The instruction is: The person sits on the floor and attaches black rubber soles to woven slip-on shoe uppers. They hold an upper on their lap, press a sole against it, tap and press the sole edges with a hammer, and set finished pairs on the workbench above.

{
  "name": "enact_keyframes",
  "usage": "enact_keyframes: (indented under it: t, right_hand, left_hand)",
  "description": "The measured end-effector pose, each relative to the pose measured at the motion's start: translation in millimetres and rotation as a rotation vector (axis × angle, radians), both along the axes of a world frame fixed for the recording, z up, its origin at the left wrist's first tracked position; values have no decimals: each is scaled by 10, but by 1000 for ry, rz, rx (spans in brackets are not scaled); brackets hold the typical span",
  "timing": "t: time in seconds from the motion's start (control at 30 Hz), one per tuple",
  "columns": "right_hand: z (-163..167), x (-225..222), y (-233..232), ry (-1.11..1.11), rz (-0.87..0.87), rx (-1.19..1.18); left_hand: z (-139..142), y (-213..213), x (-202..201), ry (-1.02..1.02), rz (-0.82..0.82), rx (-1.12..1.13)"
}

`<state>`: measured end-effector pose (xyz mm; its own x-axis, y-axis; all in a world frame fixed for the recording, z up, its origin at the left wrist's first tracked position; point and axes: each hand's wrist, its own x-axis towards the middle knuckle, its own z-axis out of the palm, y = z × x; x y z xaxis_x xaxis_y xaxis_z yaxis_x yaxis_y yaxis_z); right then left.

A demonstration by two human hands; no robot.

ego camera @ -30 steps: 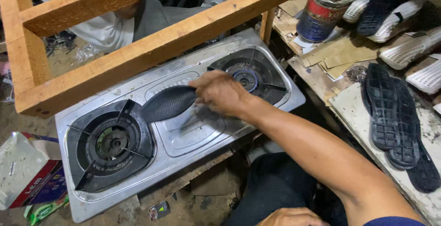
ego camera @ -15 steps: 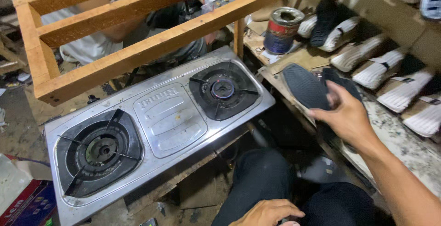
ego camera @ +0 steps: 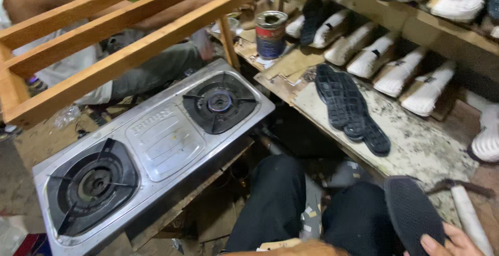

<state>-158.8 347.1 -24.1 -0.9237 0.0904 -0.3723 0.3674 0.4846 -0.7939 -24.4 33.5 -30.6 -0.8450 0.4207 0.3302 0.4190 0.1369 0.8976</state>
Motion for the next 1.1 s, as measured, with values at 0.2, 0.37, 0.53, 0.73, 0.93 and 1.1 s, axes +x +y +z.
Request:
enact_keyframes:
  t: [0.2,0.37,0.53,0.73,0.93,1.1]
  right_hand:
    - [-301,458,311,-274,-152,-125]
    - [-581,1543,90,-278,-158,-743]
    - [-584,1899,-331,-225,-12,-872]
    - [-490,1808,-610,-284,180,-726]
    - [-543,1825,-695,-245,185,-756]
    - [-506,1794,-720,-241,195,-747]
  left_hand:
    - [-38,171,-42,-564,208,663]
    - [-352,217,297,-684,285,799]
    - [-439,189,513,-780,210,1100]
    - [-298,196,505,-788,286,1023]
    - [-267,202,500,-785,312,963]
    - [-272,203,501,-745,310,928]
